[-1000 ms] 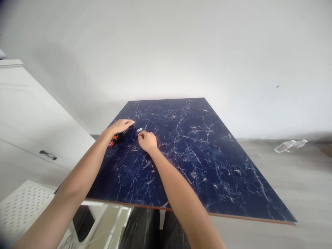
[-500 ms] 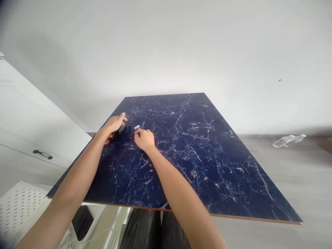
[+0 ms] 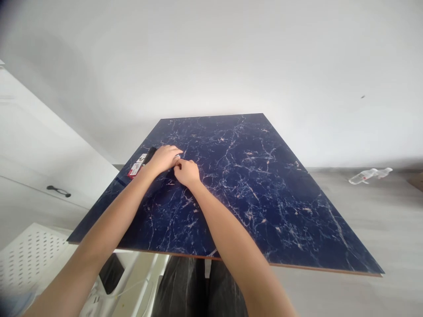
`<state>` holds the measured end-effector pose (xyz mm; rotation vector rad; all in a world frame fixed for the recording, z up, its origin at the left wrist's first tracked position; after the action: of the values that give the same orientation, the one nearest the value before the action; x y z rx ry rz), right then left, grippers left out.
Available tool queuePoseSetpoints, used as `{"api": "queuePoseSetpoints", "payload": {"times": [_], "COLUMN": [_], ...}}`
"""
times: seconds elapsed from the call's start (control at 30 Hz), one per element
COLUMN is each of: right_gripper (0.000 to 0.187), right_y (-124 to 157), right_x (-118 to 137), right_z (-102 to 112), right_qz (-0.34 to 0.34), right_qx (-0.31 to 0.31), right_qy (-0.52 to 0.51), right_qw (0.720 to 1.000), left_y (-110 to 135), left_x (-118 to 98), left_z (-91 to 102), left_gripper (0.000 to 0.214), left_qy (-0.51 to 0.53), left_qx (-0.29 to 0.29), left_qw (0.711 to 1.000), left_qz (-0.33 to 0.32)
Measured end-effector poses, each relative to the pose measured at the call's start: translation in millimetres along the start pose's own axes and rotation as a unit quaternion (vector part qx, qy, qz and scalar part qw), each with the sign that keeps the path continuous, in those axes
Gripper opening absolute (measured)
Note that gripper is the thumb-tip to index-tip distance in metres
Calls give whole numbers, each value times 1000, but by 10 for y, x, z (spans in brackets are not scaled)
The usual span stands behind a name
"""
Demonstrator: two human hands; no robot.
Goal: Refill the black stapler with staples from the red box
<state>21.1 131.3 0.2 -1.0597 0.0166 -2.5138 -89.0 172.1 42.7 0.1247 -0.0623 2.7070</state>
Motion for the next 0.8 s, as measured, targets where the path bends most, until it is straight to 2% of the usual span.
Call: {"api": "queuePoseSetpoints", "payload": {"times": [0.07, 0.17, 0.27, 0.33, 0.4, 0.47, 0.53, 0.57, 0.67, 0.73, 0.8], "right_gripper": [21, 23, 23, 23, 24, 24, 24, 24, 24, 25, 25], "right_y": [9, 22, 31, 36, 40, 41, 41, 42, 46, 50, 56], "right_x": [6, 25, 41, 47, 52, 53, 54, 56, 68, 73, 77], "right_z": [4, 5, 12, 15, 9, -1, -6, -6, -1, 4, 8], "right_qz": [4, 10, 9, 10, 12, 11, 9, 9, 9, 10, 12], "right_qx": [3, 14, 17, 17, 21, 26, 28, 29, 31, 31, 30], "right_qy": [9, 9, 15, 16, 15, 15, 15, 15, 18, 20, 21], "right_qw": [1000, 1000, 1000, 1000, 1000, 999, 999, 999, 999, 999, 999], "left_y": [-15, 51, 197, 327, 512, 764, 994, 1052, 1067, 1040, 1014], "left_x": [-87, -149, -198, -156, 31, 339, 661, 801, 1081, 1146, 1157], "left_z": [-91, -130, -83, 25, 203, 359, 387, 337, 61, -77, -146], "left_gripper": [31, 27, 26, 29, 34, 35, 36, 36, 34, 34, 36], "left_qy": [-6, -17, -30, -25, -8, 8, 18, 29, 61, 72, 83], "left_qx": [26, 14, -13, -49, -126, -219, -263, -249, -121, -57, -21], "left_qw": [1000, 999, 997, 994, 979, 944, 907, 902, 919, 929, 936], "left_qz": [13, 45, 73, 99, 158, 248, 329, 351, 369, 358, 342]}}
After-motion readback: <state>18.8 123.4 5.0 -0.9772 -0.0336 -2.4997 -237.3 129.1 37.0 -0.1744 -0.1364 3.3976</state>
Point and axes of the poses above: each hand's wrist, its own y-axis away from the middle knuckle, its own z-axis out of the back of the hand, x = y × z, the point moved 7 cm from there along -y, towards the middle knuckle, and after that the axes turned 10 degrees about x, right-handed, at the moved point
